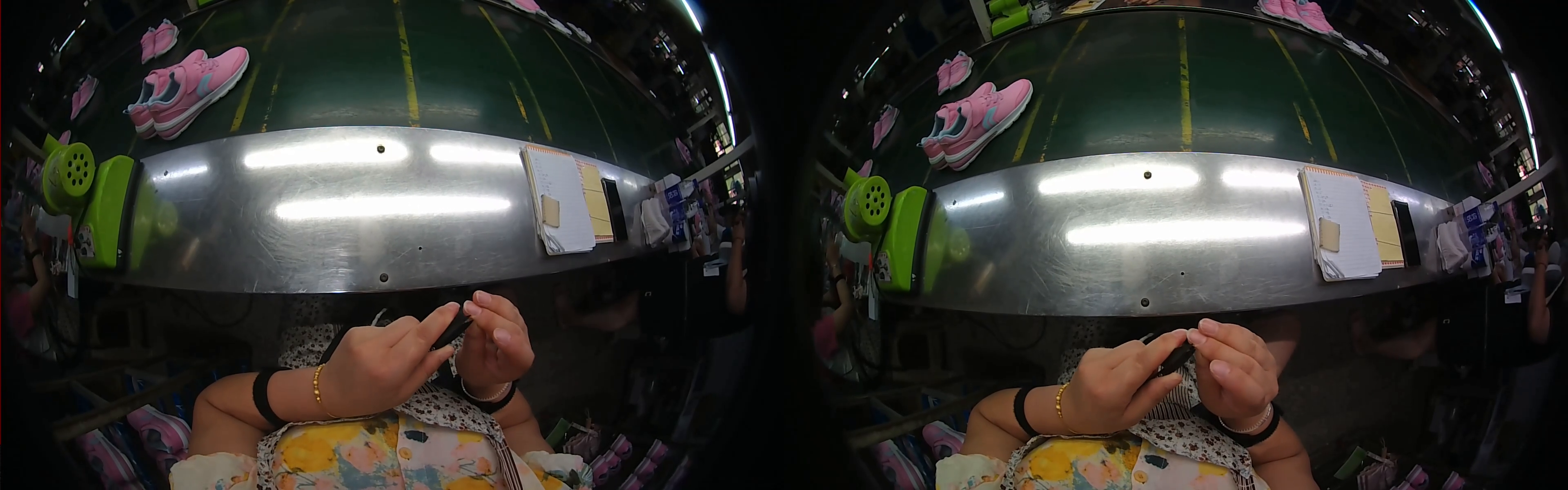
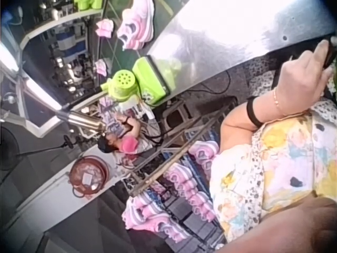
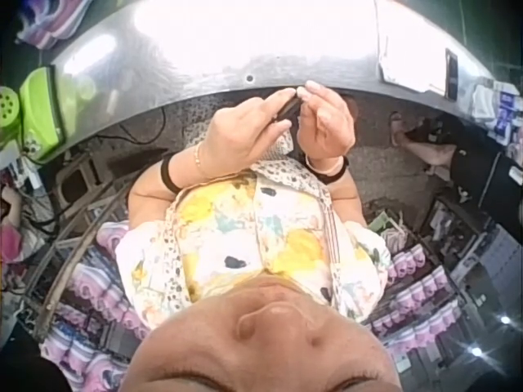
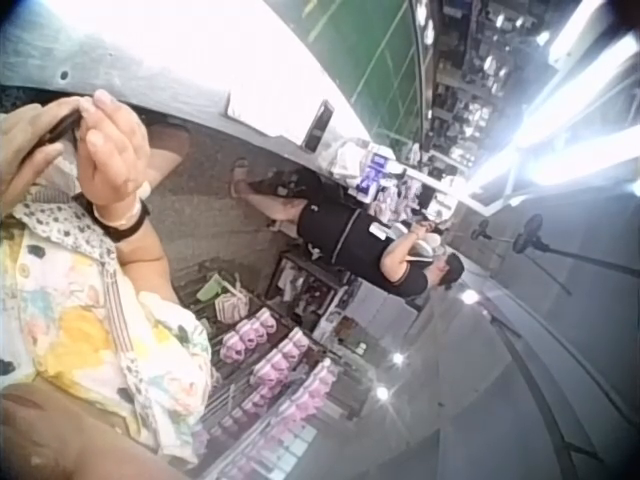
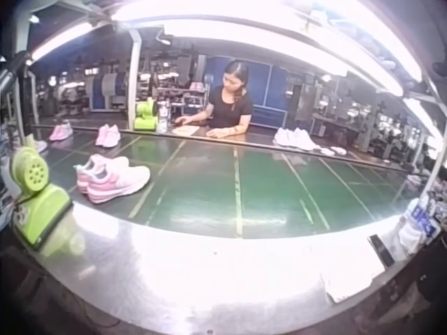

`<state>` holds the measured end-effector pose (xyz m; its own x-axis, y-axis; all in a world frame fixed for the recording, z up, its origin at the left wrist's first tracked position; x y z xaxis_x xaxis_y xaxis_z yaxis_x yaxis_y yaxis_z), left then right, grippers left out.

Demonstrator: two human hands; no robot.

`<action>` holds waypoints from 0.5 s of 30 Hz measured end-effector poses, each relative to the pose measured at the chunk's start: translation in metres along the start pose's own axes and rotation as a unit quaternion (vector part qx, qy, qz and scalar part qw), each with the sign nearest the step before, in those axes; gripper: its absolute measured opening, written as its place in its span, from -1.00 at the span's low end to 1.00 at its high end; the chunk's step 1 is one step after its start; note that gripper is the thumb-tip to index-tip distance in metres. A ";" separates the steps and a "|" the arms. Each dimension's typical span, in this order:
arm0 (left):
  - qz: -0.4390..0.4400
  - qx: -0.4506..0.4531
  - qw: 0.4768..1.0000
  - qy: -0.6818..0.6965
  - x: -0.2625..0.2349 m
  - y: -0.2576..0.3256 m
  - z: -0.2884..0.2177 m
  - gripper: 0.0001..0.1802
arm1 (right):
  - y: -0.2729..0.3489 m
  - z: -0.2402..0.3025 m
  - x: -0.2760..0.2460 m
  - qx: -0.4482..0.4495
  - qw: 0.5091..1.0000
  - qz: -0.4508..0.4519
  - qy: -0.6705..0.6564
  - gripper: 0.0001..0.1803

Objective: Trimming loose threads and inspecting pink sneakers on a production conveyor belt.

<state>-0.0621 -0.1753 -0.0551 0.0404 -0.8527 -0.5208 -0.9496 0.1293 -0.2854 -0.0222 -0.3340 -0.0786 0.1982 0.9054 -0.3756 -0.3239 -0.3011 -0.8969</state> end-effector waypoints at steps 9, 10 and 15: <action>0.006 -0.008 1.000 -0.011 -0.001 -0.001 -0.002 -0.46 | -0.001 0.000 0.000 -0.007 1.000 -0.004 0.001 -0.55; 0.005 -0.009 1.000 -0.009 -0.001 -0.001 -0.002 -0.46 | -0.002 0.001 -0.001 -0.007 1.000 -0.001 0.001 -0.55; 0.009 -0.008 1.000 -0.001 -0.002 -0.002 -0.003 -0.47 | -0.001 0.001 0.000 -0.009 1.000 -0.007 0.005 -0.56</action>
<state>-0.0617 -0.1754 -0.0508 0.0249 -0.8493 -0.5274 -0.9552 0.1354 -0.2631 -0.0231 -0.3336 -0.0773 0.2128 0.9065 -0.3646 -0.3035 -0.2934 -0.9065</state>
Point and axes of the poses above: each hand's wrist, its own y-axis away from the middle knuckle, its own x-axis out of the palm, z = x × y, the point moved 1 cm from there along -y, towards the middle knuckle, and after that the axes turned 12 degrees about -x, right-handed, at the moved point
